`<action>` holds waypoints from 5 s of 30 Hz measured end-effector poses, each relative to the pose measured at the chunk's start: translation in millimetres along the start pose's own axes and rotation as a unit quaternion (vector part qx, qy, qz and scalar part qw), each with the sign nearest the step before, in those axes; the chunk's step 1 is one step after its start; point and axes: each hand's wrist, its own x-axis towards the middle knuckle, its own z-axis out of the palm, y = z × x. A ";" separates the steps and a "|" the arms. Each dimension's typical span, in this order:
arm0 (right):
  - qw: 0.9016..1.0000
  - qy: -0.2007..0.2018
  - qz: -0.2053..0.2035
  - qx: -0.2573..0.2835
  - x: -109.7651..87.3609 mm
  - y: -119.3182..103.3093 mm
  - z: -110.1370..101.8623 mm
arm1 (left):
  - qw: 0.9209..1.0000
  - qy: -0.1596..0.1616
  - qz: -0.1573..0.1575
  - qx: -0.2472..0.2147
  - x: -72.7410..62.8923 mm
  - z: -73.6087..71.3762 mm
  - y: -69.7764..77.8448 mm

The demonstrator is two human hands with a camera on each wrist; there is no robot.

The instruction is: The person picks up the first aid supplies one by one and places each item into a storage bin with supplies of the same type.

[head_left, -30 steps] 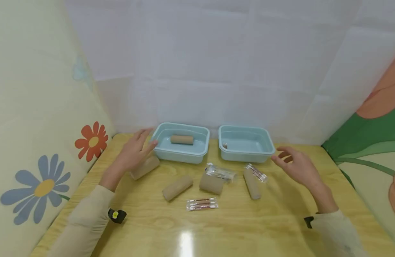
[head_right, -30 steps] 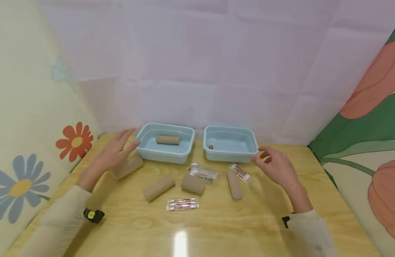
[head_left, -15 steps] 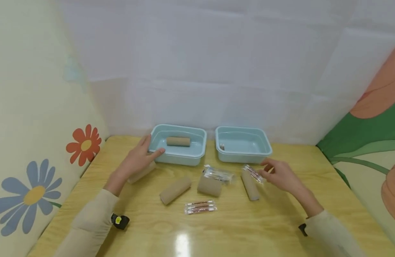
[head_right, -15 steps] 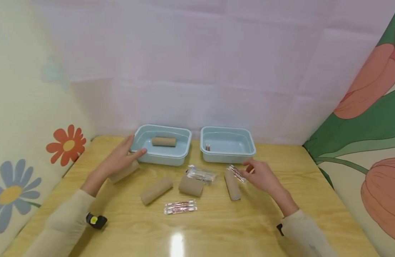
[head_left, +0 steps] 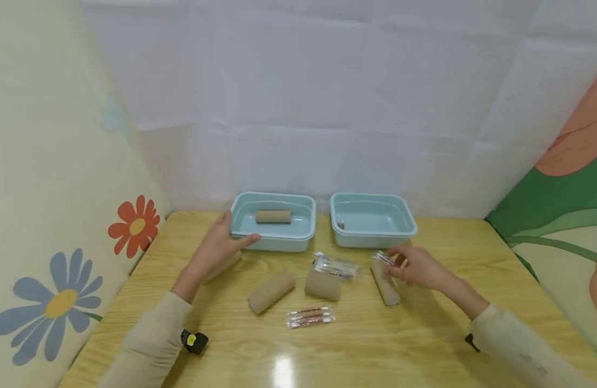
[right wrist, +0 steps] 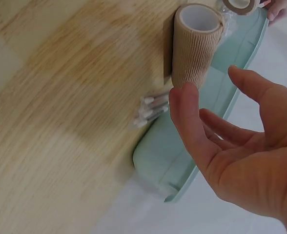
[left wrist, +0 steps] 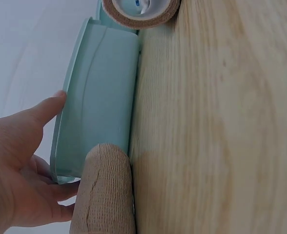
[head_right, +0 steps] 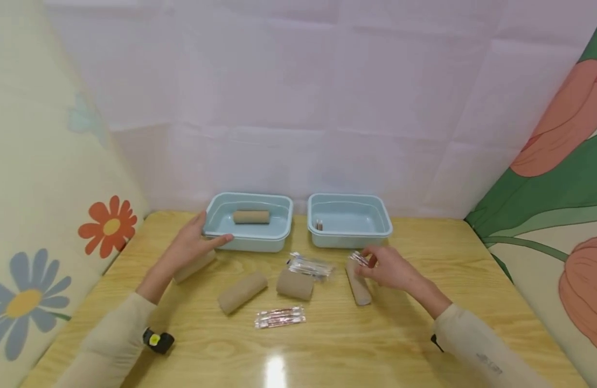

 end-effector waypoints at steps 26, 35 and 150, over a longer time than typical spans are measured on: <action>0.986 0.011 0.119 0.119 -3.1 -7.4 23.7 | 0.999 0.012 -0.043 0.011 -5.7 4.7 8.6; 0.983 0.009 0.127 0.130 -3.6 -8.8 22.6 | 0.999 0.019 -0.038 -0.002 -6.6 4.9 8.0; 0.989 0.081 -0.041 -0.113 139.0 -128.3 0.8 | 0.999 0.022 -0.042 -0.003 8.2 36.2 22.6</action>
